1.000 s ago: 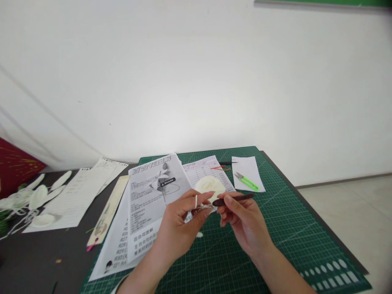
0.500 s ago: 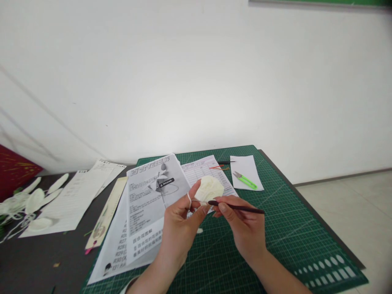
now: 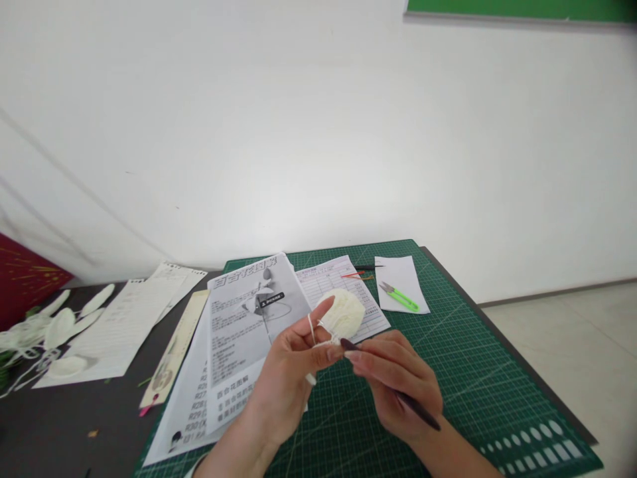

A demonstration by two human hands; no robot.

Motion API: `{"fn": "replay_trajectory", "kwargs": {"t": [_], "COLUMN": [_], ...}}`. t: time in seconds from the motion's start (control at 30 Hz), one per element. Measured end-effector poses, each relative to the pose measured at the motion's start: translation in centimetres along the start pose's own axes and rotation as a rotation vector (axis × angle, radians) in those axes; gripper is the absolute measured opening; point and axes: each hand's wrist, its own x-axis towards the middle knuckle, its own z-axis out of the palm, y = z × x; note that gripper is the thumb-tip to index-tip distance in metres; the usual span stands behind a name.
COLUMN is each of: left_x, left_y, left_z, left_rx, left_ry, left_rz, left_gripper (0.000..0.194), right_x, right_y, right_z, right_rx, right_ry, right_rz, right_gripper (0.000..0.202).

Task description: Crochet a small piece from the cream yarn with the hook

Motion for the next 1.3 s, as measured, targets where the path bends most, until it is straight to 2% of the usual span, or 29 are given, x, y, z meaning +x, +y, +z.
{"fn": "replay_trajectory", "kwargs": {"t": [0.13,0.3,0.43,0.63,1.03,1.2,1.3], "left_x": [-0.1,-0.2,-0.5,-0.7,-0.7,-0.5,-0.5], "left_y": [0.5,1.1,1.5,1.9,2.1,2.3,2.3], "left_z": [-0.2,-0.4,-0.7,-0.9,-1.2,-1.0,-1.0], "left_rx": [-0.022,0.062,0.104,0.149,0.136,0.113,0.053], "left_ry": [-0.064,-0.106,-0.079,-0.101,-0.148,-0.190,-0.190], "left_rz": [-0.079,-0.058,-0.009,0.017,0.005,-0.080,-0.116], "left_gripper": [0.056,0.053,0.049,0.045,0.045,0.039,0.043], "right_x": [0.5,0.5,0.3,0.8,1.1,1.2,1.2], "right_y": [-0.2,0.1,0.3,0.0,-0.3,-0.2,-0.1], "right_z": [0.1,0.5,0.4,0.1,-0.1,-0.4,-0.8], "right_rx": [0.164,0.447,0.582,0.653,0.749,0.742,0.707], "right_ry": [0.057,0.158,0.216,0.286,0.301,0.214,0.174], "right_rz": [0.118,0.331,0.417,0.532,0.579,0.517,0.494], "right_gripper": [0.040,0.016,0.010,0.006,0.005,0.007,0.008]}}
